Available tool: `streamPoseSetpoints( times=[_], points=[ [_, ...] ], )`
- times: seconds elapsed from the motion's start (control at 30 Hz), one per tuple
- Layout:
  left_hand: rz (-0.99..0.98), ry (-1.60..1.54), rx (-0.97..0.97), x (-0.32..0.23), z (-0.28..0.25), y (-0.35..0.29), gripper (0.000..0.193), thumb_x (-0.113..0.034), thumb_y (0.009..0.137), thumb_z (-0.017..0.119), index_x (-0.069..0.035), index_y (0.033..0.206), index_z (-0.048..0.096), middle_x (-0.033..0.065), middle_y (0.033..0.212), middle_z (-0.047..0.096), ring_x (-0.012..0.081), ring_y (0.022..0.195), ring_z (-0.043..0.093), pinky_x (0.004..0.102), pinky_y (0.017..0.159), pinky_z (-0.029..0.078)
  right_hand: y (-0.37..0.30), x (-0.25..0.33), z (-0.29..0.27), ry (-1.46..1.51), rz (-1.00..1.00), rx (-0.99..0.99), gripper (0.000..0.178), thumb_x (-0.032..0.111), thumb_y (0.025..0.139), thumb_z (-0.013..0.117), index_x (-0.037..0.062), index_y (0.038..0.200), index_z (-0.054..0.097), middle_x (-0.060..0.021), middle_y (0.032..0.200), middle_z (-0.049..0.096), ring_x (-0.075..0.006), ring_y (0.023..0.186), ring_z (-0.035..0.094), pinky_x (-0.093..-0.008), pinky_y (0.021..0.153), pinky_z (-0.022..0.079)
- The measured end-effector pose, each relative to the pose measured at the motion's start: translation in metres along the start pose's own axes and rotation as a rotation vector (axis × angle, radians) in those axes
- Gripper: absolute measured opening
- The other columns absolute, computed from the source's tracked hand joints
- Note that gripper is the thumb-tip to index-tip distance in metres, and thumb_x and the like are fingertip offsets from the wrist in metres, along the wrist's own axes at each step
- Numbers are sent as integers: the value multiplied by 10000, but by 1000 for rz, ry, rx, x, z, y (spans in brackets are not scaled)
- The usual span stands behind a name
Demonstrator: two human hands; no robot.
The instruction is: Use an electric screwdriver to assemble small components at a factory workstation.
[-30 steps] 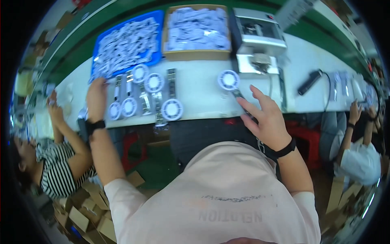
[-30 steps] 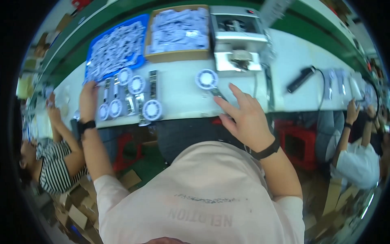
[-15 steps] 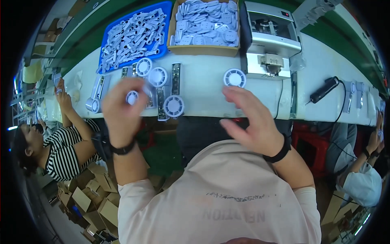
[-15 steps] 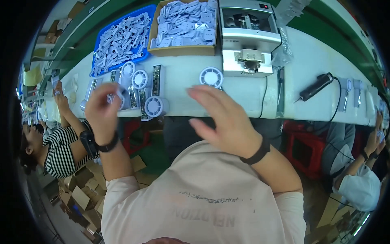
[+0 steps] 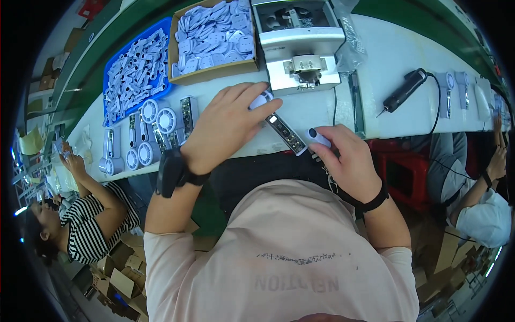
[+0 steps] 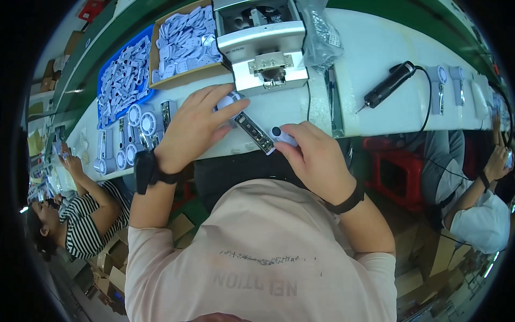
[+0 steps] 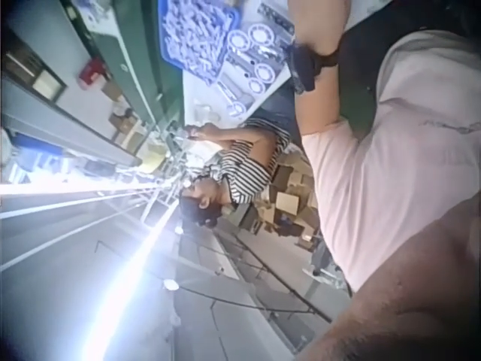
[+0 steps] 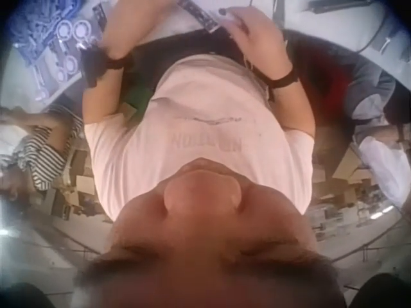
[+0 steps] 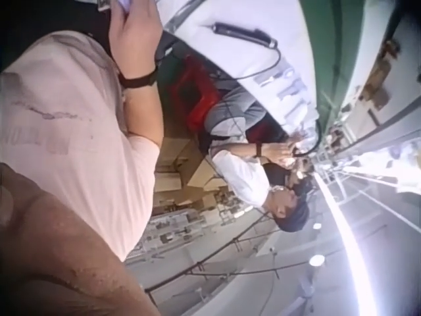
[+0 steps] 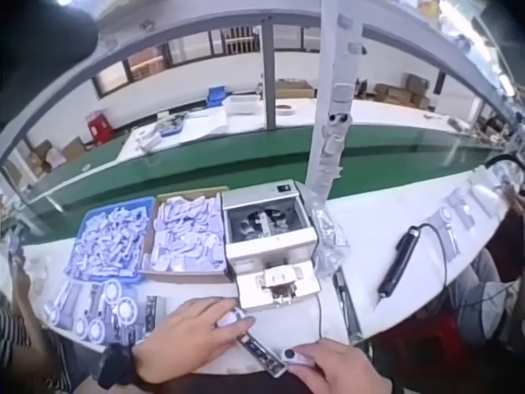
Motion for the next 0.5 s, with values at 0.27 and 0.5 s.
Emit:
streamPoseSetpoints(
  times=[0.27,0.5],
  points=[
    [-226,-120,110,-2,39,-21,419,-171,779,845,-125,1169,701,147,1183,597,360,1083,590,476,939,501,19,34,9,-82,-332,-52,234,77,841,809,43,1058,730,-112,952,642,-303,849,641,-392,733,522],
    [-247,-283,-82,-2,42,-29,398,-194,803,838,-99,1168,710,158,1239,607,370,1116,588,458,952,500,42,39,43,-260,-450,132,261,86,776,845,62,1018,751,-81,938,600,-294,878,584,-409,788,473]
  ],
)
Point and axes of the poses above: each hand's wrist, its own y-axis towards the middle knuckle, its own z-axis out of the palm, x = y × z, the point moved 10 cm from there along y, towards the middle knuckle
